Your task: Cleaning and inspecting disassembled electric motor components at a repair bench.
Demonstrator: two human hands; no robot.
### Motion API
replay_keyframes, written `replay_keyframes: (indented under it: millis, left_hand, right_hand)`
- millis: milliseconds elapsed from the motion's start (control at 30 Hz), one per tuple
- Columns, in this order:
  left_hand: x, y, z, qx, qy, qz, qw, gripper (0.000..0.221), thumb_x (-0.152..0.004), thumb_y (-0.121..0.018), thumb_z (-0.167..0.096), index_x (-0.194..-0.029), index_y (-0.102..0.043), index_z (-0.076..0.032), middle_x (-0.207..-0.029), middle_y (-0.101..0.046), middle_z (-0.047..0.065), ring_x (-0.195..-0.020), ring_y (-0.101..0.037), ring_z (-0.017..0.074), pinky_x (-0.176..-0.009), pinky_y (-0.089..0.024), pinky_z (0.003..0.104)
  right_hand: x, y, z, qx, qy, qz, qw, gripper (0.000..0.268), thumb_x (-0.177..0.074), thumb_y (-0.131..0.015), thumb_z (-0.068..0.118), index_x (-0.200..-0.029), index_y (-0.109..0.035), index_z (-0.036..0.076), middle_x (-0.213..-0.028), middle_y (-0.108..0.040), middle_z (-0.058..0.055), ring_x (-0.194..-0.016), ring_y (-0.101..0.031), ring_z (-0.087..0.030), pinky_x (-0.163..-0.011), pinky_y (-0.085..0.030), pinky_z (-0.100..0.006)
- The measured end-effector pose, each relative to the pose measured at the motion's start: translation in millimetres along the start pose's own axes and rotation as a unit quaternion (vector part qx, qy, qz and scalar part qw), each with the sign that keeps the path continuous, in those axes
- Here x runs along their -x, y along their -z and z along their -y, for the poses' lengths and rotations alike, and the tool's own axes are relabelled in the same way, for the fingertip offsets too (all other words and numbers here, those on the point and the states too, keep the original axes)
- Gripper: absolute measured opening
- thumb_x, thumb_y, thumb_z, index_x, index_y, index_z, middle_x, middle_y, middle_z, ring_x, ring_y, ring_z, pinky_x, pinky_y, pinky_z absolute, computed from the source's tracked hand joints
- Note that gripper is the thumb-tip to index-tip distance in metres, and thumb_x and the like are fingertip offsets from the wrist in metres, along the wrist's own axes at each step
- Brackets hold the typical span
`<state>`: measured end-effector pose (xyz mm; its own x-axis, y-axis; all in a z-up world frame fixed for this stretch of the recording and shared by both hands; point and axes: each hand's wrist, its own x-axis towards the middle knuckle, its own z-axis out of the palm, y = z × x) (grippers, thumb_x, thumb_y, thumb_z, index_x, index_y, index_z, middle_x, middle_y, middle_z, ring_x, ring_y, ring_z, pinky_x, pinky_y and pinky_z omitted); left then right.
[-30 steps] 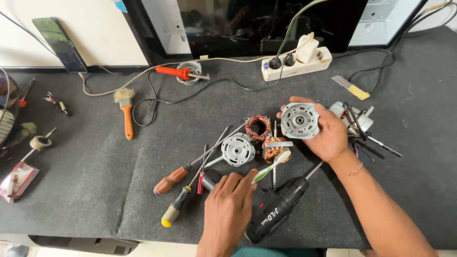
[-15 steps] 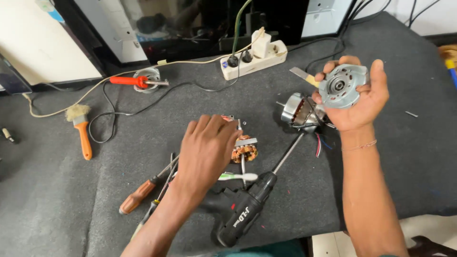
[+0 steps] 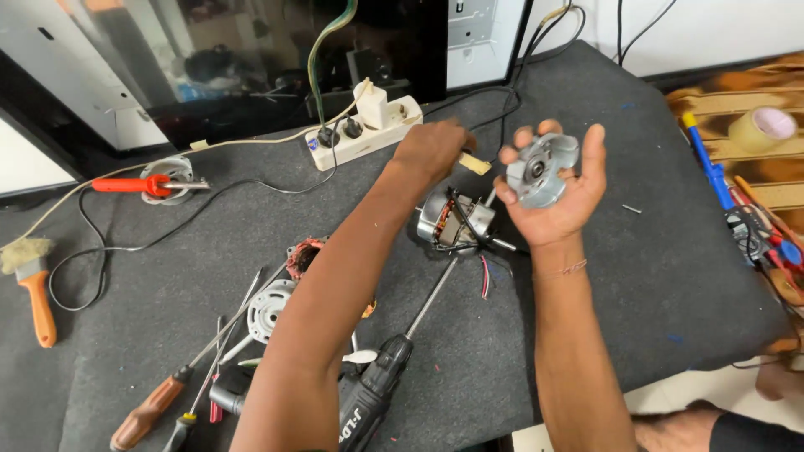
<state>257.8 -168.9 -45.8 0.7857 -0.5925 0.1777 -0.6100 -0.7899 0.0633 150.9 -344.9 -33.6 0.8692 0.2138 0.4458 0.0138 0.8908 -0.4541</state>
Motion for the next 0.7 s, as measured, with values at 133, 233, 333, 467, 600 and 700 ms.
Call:
replay_keyframes:
  millis: [133, 233, 333, 467, 600, 700]
  left_hand:
    - [-8, -23, 8, -0.004, -0.014, 0.055, 0.998, 0.024, -0.081, -0.080, -0.033, -0.097, -0.078, -0.016, -0.091, -0.077, 0.009, -0.089, -0.077, 0.0347, -0.074, -0.062, 0.050]
    - [0, -11, 12, -0.004, -0.040, 0.021, 0.999, 0.017, -0.084, -0.075, -0.035, -0.095, -0.079, -0.023, -0.083, -0.076, 0.007, -0.085, -0.077, 0.0340, -0.074, -0.063, 0.050]
    - [30, 17, 15, -0.022, -0.038, 0.001, 0.999, 0.013, -0.090, -0.069, -0.029, -0.101, -0.076, -0.029, -0.085, -0.077, 0.006, -0.085, -0.077, 0.0337, -0.076, -0.063, 0.049]
    - [79, 62, 13, 0.197, -0.052, -0.114, 0.972, 0.019, -0.098, -0.065, -0.024, -0.113, -0.075, -0.030, -0.098, -0.078, 0.005, -0.093, -0.074, 0.0369, -0.081, -0.060, 0.053]
    - [115, 90, 13, 0.369, -0.028, -0.145, 0.918, 0.019, -0.093, -0.071, -0.011, -0.107, -0.080, -0.021, -0.094, -0.080, 0.008, -0.065, -0.075, 0.0218, -0.066, -0.062, 0.035]
    - [138, 91, 19, 0.441, -0.001, -0.169, 0.882, 0.027, -0.091, -0.068, 0.001, -0.108, -0.080, -0.016, -0.091, -0.079, 0.012, -0.058, -0.074, 0.0197, -0.055, -0.060, 0.030]
  right_hand:
    - [-3, -15, -10, 0.012, -0.019, -0.010, 1.000, 0.064, -0.100, -0.035, 0.060, -0.119, -0.063, 0.006, -0.115, -0.066, -0.023, -0.108, -0.068, -0.043, -0.060, -0.056, -0.048]
    - [-4, -20, -13, 0.031, -0.030, -0.010, 0.999, 0.063, -0.102, -0.035, 0.059, -0.120, -0.061, 0.004, -0.114, -0.064, -0.024, -0.106, -0.068, -0.042, -0.060, -0.056, -0.047]
    - [-4, -24, -15, 0.042, -0.036, -0.016, 0.998, 0.061, -0.102, -0.035, 0.058, -0.118, -0.061, 0.006, -0.112, -0.064, -0.023, -0.103, -0.067, -0.040, -0.057, -0.055, -0.046]
    - [-4, -31, -20, 0.049, -0.036, -0.002, 0.998, 0.063, -0.102, -0.034, 0.059, -0.117, -0.060, 0.004, -0.111, -0.063, -0.025, -0.100, -0.066, -0.040, -0.055, -0.054, -0.046]
    - [-3, -32, -25, 0.051, -0.049, 0.027, 0.997, 0.064, -0.103, -0.031, 0.057, -0.119, -0.057, 0.001, -0.111, -0.060, -0.029, -0.101, -0.064, -0.042, -0.056, -0.054, -0.048]
    - [-4, -45, -30, 0.068, -0.062, 0.021, 0.996, 0.063, -0.104, -0.031, 0.056, -0.122, -0.058, 0.002, -0.114, -0.062, -0.027, -0.104, -0.064, -0.040, -0.060, -0.054, -0.048]
